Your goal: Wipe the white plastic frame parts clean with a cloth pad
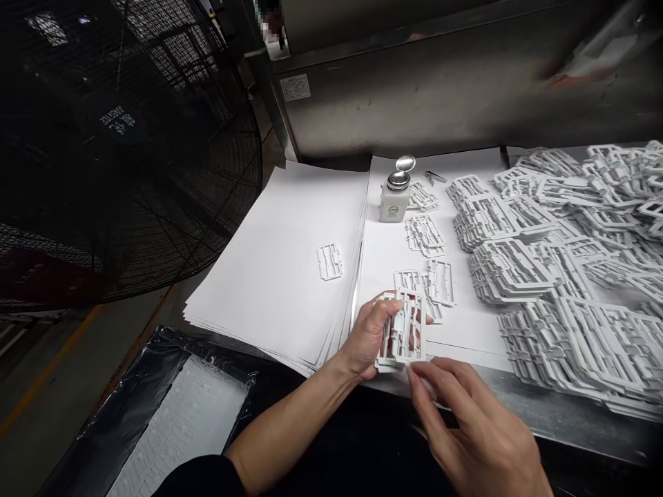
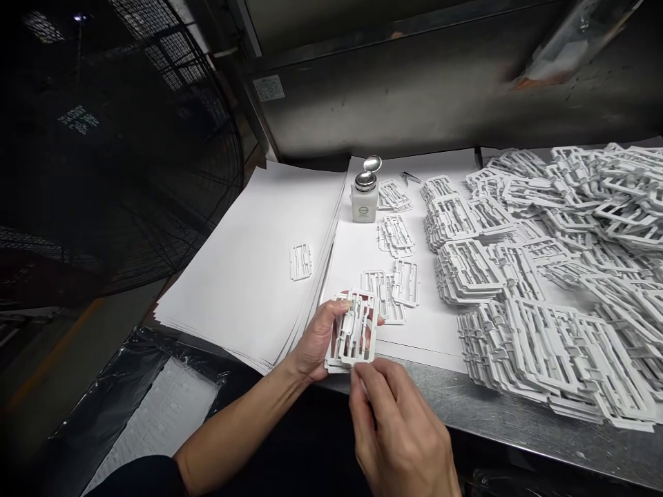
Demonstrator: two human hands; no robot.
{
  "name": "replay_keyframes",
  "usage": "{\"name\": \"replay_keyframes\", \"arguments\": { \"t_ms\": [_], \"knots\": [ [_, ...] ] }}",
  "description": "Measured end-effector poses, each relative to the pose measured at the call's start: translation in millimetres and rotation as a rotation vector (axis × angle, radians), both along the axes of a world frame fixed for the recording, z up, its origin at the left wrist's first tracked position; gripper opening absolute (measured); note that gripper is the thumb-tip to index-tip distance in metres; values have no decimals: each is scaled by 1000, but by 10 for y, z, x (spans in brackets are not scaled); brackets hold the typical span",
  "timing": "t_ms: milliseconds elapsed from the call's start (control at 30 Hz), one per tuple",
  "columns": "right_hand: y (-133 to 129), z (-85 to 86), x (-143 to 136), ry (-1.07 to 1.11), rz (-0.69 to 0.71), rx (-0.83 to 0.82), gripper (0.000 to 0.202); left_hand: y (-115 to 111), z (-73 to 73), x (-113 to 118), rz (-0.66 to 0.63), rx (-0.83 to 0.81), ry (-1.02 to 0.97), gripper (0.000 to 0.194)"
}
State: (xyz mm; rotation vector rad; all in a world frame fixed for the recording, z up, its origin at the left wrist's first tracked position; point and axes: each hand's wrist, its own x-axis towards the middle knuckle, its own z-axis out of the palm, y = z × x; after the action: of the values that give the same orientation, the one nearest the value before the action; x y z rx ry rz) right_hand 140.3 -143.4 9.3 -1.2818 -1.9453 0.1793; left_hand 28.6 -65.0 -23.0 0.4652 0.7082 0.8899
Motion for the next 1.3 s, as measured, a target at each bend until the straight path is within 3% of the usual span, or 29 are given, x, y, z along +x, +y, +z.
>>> {"name": "replay_keyframes", "arguments": {
  "t_ms": [233,367,533,733,1000,1133,1300],
  "knots": [
    [20,-19,24,42,8,-10,13,-6,10,13,60,92,7,36],
    [17,-1,58,-12,0,-18,12,-6,7,8,31,54,2,38],
    [38,5,18,80,2,4,13,-4,13,16,72,93,-7,35],
    [-48,-152,297,17,-120,-62,13,39,-16,-47,-28,-15,-75,46],
    [-44,-32,192,141,-87,-42,11,31,-39,-37,-48,-80,-105,45],
    [-48,-67,217,100,-165,-82,5,17,-32,-27,-49,-55,-98,45],
    [-40,-92,182,-50,-154,-107,20,-24,56,21,11,51,54,40]
  ]
}}
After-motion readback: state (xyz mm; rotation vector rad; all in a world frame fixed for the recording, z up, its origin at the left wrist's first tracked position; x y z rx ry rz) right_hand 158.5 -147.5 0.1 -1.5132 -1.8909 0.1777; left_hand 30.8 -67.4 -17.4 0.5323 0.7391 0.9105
